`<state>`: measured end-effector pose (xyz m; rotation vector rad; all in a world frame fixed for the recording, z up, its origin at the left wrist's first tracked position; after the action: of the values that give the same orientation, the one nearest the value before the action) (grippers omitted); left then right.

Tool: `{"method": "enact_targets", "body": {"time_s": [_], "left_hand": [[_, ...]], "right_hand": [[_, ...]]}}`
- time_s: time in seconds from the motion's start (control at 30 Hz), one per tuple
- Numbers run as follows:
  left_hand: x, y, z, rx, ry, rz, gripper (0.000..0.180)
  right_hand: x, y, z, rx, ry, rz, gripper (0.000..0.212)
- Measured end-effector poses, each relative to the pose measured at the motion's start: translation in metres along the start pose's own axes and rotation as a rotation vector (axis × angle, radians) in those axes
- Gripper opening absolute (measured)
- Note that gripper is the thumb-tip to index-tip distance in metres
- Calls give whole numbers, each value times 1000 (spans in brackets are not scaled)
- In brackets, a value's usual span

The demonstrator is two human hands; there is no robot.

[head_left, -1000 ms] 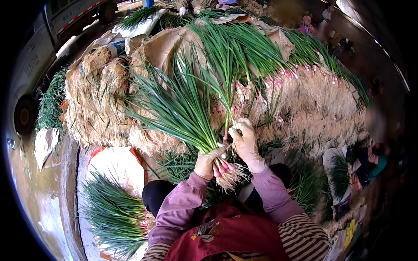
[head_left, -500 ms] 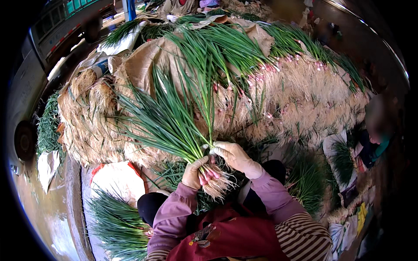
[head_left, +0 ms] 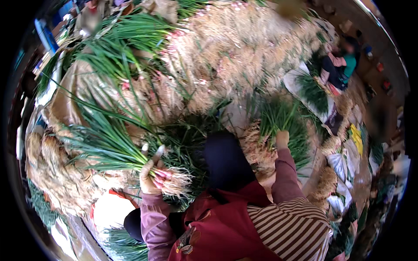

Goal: The person sorts bundles of green onions by hand, removing outer layers and arranging them on the ground.

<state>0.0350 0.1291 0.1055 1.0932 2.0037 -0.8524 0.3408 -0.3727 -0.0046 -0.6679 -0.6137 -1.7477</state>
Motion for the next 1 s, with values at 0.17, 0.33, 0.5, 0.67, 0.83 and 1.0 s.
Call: {"method": "enact_targets", "body": {"time_s": [0.17, 0.33, 0.5, 0.67, 0.83, 1.0], "left_hand": [[14, 0, 7, 204, 33, 74, 33], [34, -17, -6, 155, 99, -110, 14], [46, -22, -11, 220, 253, -29, 21], [80, -32, 5, 134, 445, -144, 39], [48, -38, 5, 167, 359, -132, 50], [54, -35, 13, 145, 324, -173, 35]], "right_hand": [[-62, -34, 114, 289, 65, 333, 32], [-149, -182, 336, 505, 117, 1209, 22], [-308, -255, 296, 692, 6, 1206, 36], [-276, -276, 322, 632, 234, 1076, 17], [-218, -289, 351, 557, 511, 1110, 14], [-197, -326, 367, 217, 657, 1370, 19]]}}
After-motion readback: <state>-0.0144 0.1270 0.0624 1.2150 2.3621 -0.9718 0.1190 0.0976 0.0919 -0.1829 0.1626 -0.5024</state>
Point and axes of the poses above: each hand's wrist, its own y-axis towards the middle knuckle, its own x-axis out of the back of the hand, z = x × y, the point moved 7 cm from there along y, towards the middle knuckle, and after that the axes turned 4 degrees about x, right-handed, at the moved point
